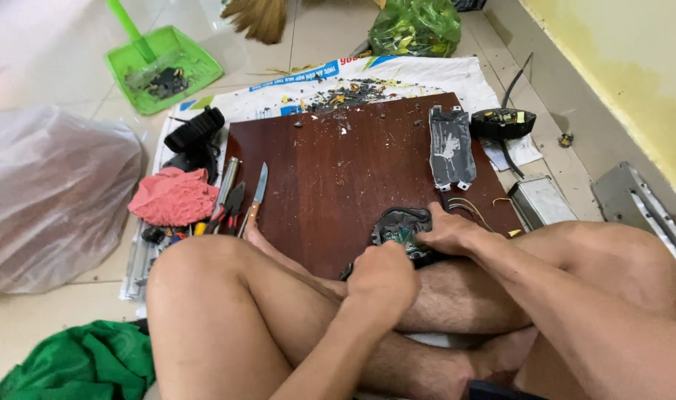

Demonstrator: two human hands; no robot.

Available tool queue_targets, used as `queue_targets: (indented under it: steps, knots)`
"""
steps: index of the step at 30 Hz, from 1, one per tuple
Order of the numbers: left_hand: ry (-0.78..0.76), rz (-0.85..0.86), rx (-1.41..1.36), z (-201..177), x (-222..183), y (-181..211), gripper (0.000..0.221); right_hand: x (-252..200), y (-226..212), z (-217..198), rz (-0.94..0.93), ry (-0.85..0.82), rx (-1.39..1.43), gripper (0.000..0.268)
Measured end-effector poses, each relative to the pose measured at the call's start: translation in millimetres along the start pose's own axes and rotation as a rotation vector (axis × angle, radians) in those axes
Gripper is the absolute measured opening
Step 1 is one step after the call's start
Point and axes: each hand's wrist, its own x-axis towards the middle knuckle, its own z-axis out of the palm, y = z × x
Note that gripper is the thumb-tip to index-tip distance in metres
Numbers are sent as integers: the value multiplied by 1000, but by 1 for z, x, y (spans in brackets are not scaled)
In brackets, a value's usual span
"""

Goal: A person disassembles various electronic components using hand tools and cleans parts with a cloth.

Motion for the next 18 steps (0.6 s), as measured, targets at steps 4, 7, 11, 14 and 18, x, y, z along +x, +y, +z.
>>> queue_targets:
  steps: [4,7,11,14,18]
  knots:
    - [12,-36,83,7,-15,35,27,-33,-21,-17,-24,-62,4,88]
    - [22,28,141,19,-17,46,24,-38,-25,-17,-19,-71,1,87]
    - [-2,-113,-72,34,-8,39,39,-14,-13,1,18,17,15,86]
    - [28,-186,-341,32,-18,35,38,2,-4,18,48,67,45,83]
    - [17,-259,-646,45,-6,37,38,-3,-9,12,44,68,14,82]
